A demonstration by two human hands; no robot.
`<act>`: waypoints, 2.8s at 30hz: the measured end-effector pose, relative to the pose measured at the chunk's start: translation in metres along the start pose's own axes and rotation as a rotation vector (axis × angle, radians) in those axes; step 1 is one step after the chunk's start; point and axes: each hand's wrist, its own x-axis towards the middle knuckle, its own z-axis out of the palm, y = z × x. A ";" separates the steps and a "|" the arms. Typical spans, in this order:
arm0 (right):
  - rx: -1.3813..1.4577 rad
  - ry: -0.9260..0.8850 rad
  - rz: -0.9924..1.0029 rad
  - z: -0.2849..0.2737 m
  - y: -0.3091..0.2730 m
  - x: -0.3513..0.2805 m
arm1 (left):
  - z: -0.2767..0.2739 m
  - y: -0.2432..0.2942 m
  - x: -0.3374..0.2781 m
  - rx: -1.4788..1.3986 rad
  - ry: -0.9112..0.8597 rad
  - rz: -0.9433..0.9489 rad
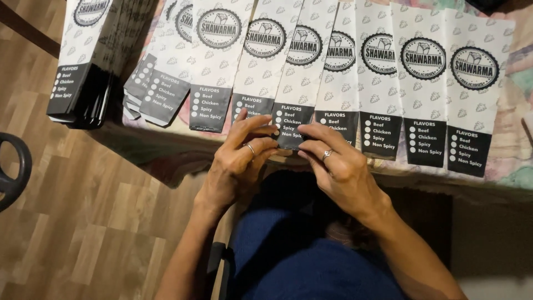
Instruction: Applying glue to paper templates and folding them to assemble food packaging bags.
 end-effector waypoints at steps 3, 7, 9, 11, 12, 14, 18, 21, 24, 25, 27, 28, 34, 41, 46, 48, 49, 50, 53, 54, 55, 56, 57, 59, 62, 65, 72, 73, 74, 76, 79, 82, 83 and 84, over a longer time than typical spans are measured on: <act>0.022 0.001 0.021 0.002 0.002 0.001 | 0.000 -0.001 0.003 -0.001 0.000 -0.011; 0.013 -0.001 0.035 0.003 0.003 0.002 | 0.002 -0.005 0.005 -0.005 -0.010 -0.016; 0.061 -0.007 0.069 0.003 0.004 0.003 | 0.004 -0.007 0.007 -0.007 -0.009 -0.023; 0.066 -0.011 0.087 0.004 0.006 0.003 | 0.008 -0.007 0.006 0.021 -0.020 -0.034; 0.070 -0.015 0.104 0.005 0.008 0.003 | 0.011 -0.008 0.006 0.050 -0.030 -0.044; 0.064 -0.011 0.129 0.007 0.008 0.003 | 0.014 -0.009 0.005 0.048 -0.023 -0.074; 0.090 -0.002 0.175 0.009 0.014 0.006 | 0.019 -0.010 0.002 0.072 -0.001 -0.145; 0.148 -0.008 0.197 0.003 0.012 0.013 | 0.017 -0.007 0.007 0.034 0.018 -0.172; 0.166 -0.030 0.216 0.001 0.012 0.022 | 0.016 -0.003 0.014 0.007 0.055 -0.177; 0.166 -0.029 0.216 0.002 0.012 0.021 | 0.016 0.001 0.014 0.007 0.055 -0.176; 0.166 -0.045 0.249 0.005 0.013 0.021 | 0.018 0.007 0.015 0.000 0.080 -0.201; 0.167 -0.048 0.252 0.004 0.015 0.020 | 0.020 0.007 0.013 0.000 0.079 -0.204; 0.201 -0.144 0.335 -0.007 0.016 0.022 | 0.026 0.019 0.013 -0.008 0.173 -0.250; 0.181 -0.147 0.313 -0.008 0.013 0.020 | 0.037 0.017 0.003 0.149 0.194 -0.238; 0.188 -0.148 0.296 -0.009 0.015 0.020 | 0.035 0.015 0.005 0.002 0.207 -0.311; 0.170 -0.151 0.283 -0.008 0.014 0.018 | 0.039 0.013 0.003 0.028 0.234 -0.294; 0.172 -0.151 0.282 -0.007 0.014 0.017 | 0.036 0.013 0.003 0.030 0.234 -0.295; 0.153 -0.125 0.246 -0.007 0.013 0.016 | 0.034 0.013 0.003 0.006 0.257 -0.243; 0.132 -0.078 0.195 -0.006 0.012 0.013 | 0.016 0.024 0.006 -0.001 0.272 -0.164; 0.129 -0.064 0.183 -0.006 0.012 0.011 | 0.009 0.030 0.006 0.015 0.265 -0.143; 0.130 -0.066 0.184 -0.008 0.007 0.012 | -0.004 0.026 0.003 0.016 0.265 -0.145; 0.087 -0.029 0.162 -0.009 0.003 0.013 | -0.017 0.022 0.000 0.012 0.226 -0.153; 0.043 0.009 0.140 -0.011 -0.002 0.015 | -0.030 0.019 -0.002 0.007 0.187 -0.161; 0.057 0.036 0.098 -0.005 -0.009 0.018 | -0.042 0.009 -0.004 0.029 0.135 -0.141; 0.115 0.055 0.035 0.016 -0.022 0.022 | -0.052 0.001 -0.004 0.057 0.049 -0.093; 0.164 0.041 -0.018 0.042 -0.026 0.026 | -0.053 -0.001 -0.003 0.092 -0.002 -0.071; 0.081 0.005 -0.064 0.053 -0.011 0.019 | -0.042 -0.022 -0.016 0.081 0.014 -0.053; 0.084 0.000 -0.064 0.052 -0.012 0.020 | -0.043 -0.023 -0.016 0.081 0.016 -0.059; 0.087 0.005 -0.072 0.050 -0.013 0.021 | -0.043 -0.024 -0.015 0.039 0.025 -0.048; 0.090 0.012 -0.080 0.049 -0.013 0.022 | -0.044 -0.024 -0.013 -0.004 0.033 -0.037; 0.097 0.014 -0.090 0.050 -0.012 0.023 | -0.046 -0.025 -0.011 -0.016 0.036 -0.048; 0.082 0.015 -0.102 0.051 -0.013 0.025 | -0.048 -0.027 -0.009 -0.021 0.024 -0.041; 0.073 0.011 -0.095 0.051 -0.012 0.025 | -0.050 -0.027 -0.007 -0.037 0.023 -0.037; 0.064 0.007 -0.088 0.051 -0.012 0.025 | -0.051 -0.027 -0.006 -0.054 0.021 -0.033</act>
